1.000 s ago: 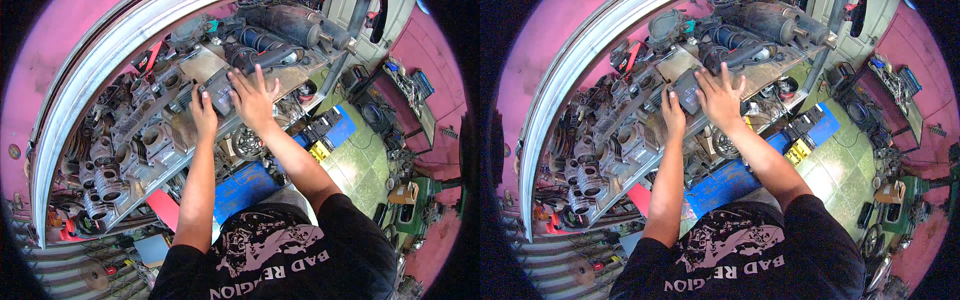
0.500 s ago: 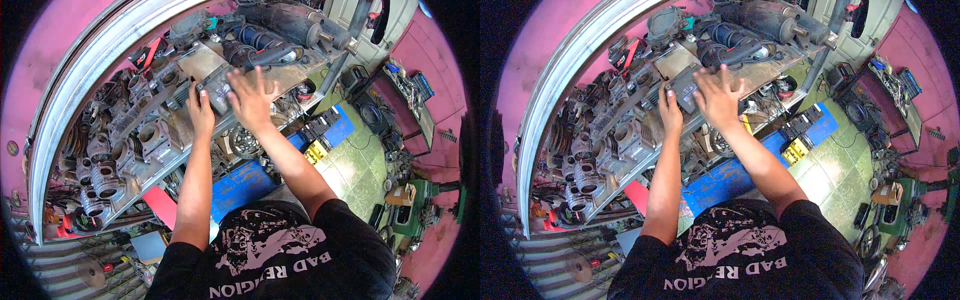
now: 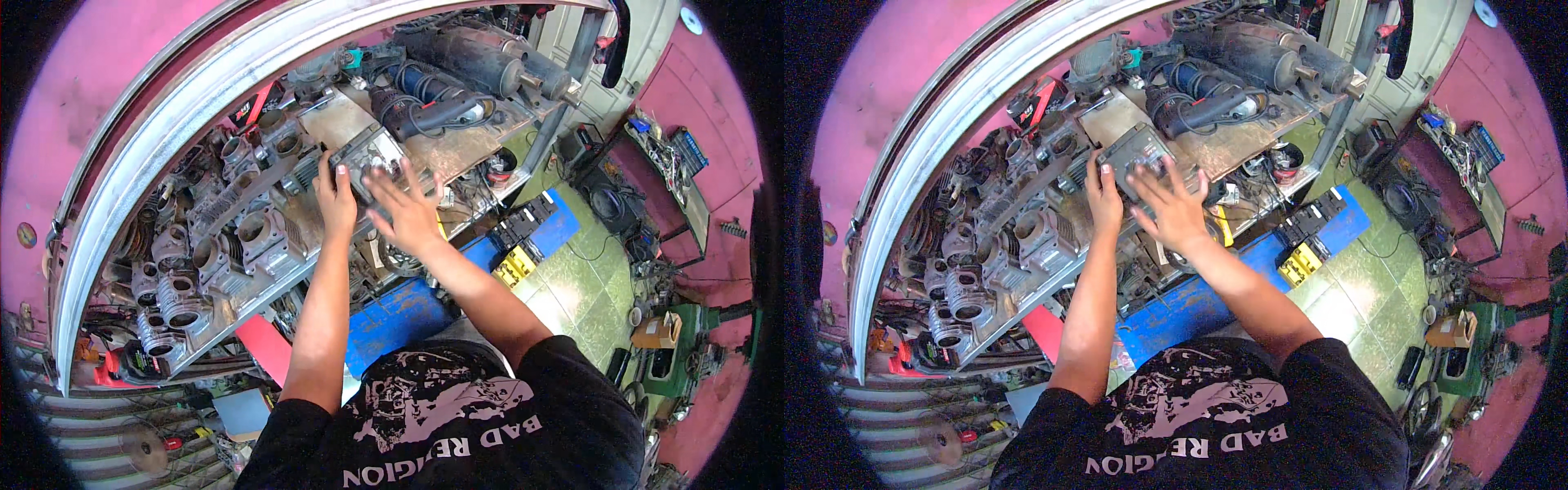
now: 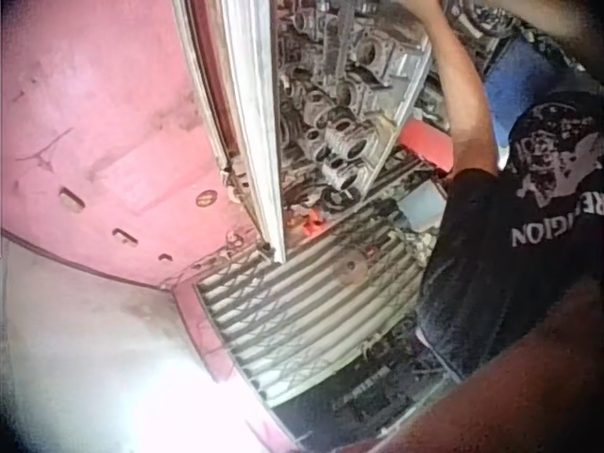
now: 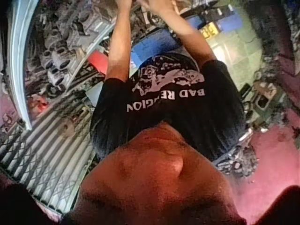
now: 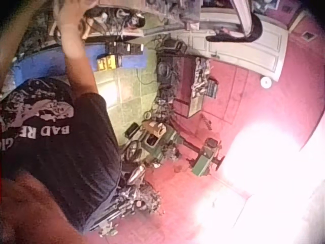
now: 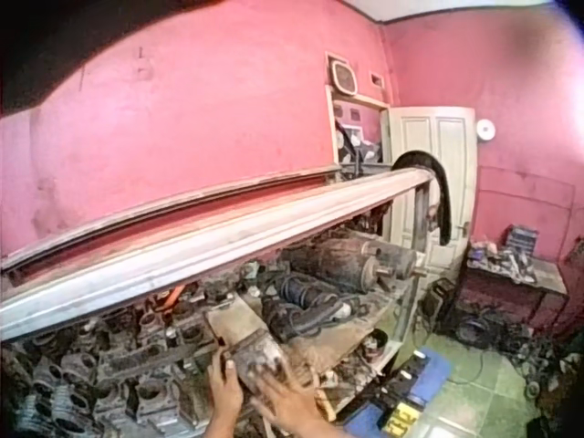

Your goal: The person scrubs several metal engine cylinder heads with a wire brush on a cluttered workbench. They handle the parts one at a time, rotating them to clean different surfaces, and place them back on the shelf after scrubbing.

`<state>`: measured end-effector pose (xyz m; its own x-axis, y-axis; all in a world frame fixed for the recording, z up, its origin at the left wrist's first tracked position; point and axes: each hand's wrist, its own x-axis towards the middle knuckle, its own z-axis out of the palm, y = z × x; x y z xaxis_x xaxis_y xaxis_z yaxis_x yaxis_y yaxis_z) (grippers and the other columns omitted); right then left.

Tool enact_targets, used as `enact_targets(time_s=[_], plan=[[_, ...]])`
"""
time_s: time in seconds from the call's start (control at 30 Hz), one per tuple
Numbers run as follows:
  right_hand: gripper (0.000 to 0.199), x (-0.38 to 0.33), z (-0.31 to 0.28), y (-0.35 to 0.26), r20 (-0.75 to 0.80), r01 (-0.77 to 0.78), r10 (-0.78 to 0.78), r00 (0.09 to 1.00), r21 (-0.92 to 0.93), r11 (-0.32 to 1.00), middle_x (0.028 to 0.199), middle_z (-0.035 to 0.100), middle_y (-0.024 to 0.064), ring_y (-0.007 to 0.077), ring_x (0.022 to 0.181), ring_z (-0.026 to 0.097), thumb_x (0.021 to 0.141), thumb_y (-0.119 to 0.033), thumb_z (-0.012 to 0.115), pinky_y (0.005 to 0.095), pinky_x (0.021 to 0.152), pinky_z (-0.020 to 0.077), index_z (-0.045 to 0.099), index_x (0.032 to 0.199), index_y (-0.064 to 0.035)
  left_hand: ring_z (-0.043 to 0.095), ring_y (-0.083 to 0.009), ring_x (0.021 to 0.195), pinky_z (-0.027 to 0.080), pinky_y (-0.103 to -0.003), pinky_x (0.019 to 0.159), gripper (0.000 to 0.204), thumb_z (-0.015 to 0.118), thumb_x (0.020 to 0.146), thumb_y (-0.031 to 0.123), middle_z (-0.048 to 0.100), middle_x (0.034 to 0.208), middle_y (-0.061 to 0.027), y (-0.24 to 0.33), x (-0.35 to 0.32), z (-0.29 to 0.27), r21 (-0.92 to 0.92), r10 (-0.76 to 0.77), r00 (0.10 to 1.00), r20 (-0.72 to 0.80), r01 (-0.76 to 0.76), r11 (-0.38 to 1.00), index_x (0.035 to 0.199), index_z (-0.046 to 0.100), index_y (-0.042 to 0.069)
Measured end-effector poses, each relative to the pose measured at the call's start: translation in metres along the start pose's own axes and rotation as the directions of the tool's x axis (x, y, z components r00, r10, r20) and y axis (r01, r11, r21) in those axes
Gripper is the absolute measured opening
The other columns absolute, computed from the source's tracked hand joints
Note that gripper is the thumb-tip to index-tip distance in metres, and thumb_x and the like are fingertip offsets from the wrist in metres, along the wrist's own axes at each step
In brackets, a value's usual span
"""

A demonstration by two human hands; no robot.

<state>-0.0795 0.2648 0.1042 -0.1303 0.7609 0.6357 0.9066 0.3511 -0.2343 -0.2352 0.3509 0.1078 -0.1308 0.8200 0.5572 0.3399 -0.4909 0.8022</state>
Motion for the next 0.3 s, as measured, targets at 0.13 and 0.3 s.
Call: enact_targets(time_s=[0.13, 0.3], plan=[[0.058, -0.016, -0.006, 0.033, 0.013, -0.003, 0.005, 1.000, -0.148, 0.989, 0.161, 0.050, -0.0104, 0.0291, 0.161, 0.020, 0.100, -0.050, 0.059, 0.0780, 0.115, 0.0118, 0.049, 0.156, -0.0396, 0.056, -0.0405, 0.110, 0.043, -0.048, 0.100, 0.052, 0.055, 0.107, 0.042, 0.060, 0.119, -0.0262, 0.005, -0.007, -0.004, 0.061, 0.033, 0.999, -0.025, -0.032, 0.998, 0.147, 0.055, 0.010], [0.065, 0.027, -0.005, 0.029, -0.086, -0.108, 0.097, 0.992, -0.138, 0.984, 0.167, 0.043, -0.0068, 0.0279, 0.164, 0.012, 0.098, -0.053, 0.062, 0.0809, 0.116, 0.0095, 0.047, 0.159, -0.0338, 0.055, -0.0391, 0.111, 0.043, -0.048, 0.101, 0.056, 0.054, 0.107, 0.048, 0.059, 0.120, -0.0257, 0.010, -0.008, -0.002, 0.034, 0.053, 0.998, 0.032, -0.054, 0.998, 0.148, 0.055, 0.010]])
